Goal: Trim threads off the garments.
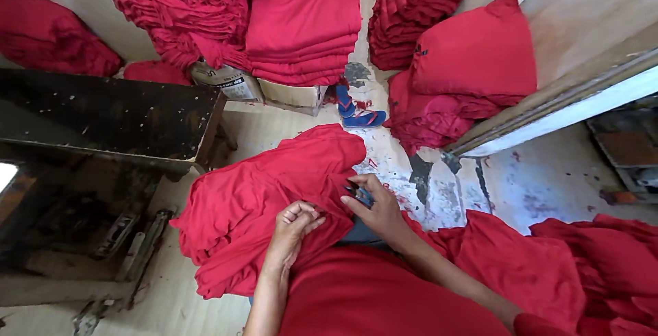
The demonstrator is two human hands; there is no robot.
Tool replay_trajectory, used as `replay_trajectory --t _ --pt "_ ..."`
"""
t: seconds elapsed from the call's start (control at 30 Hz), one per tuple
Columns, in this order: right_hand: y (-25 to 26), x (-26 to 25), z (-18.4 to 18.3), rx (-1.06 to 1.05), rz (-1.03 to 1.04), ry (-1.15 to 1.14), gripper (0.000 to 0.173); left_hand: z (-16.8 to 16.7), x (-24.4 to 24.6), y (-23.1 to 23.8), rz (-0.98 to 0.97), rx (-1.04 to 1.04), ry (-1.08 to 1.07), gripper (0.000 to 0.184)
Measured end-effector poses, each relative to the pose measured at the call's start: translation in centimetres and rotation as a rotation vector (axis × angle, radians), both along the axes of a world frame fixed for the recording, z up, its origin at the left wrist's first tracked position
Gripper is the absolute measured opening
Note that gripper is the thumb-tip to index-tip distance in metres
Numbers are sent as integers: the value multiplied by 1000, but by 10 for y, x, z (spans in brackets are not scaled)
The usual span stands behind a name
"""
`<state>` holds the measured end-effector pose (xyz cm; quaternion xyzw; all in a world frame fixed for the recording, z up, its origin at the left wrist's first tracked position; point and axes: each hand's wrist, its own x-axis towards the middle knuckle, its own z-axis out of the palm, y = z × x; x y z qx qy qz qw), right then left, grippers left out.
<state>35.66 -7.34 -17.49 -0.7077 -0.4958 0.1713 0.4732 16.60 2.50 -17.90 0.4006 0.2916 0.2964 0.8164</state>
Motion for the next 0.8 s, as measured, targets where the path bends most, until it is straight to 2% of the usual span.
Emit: replay_trajectory --t 0.03,0.1,0.17,0.23,0.3,0.37,0.43,0.5,0.57,0.63,0.7,0.8 --pt "-2 2 1 -25 -16 57 45 2 -1 0 1 -11 14 17" --pt "-6 7 -2 -45 -11 85 38 9 -6 1 -17 56 130 16" --pt "-11 10 -6 -59 19 14 30 21 -20 4 -69 285 338 10" --pt "-15 11 -8 -84 44 -51 33 39 -45 7 -66 527 554 9" --pt "-17 11 -9 -122 69 -46 34 54 -82 10 6 671 771 11" --pt "-18 10 -9 -110 91 -89 30 64 -123 12 120 752 1075 17" --pt "-18 8 -10 -75 127 -160 31 71 -146 13 270 750 1274 34" --pt "-17 3 -13 -41 178 -186 40 72 -142 14 356 767 1248 49" --pt "-18 -1 -18 -13 208 -215 50 71 -112 13 318 815 1034 39" --pt "-18 -3 -24 -14 219 -256 53 61 -69 12 187 849 845 28" --pt "-20 -2 -32 -24 226 -260 49 45 -25 5 53 887 779 27" --pt "-26 4 -45 -16 239 -199 31 27 19 -5 -200 888 929 42"
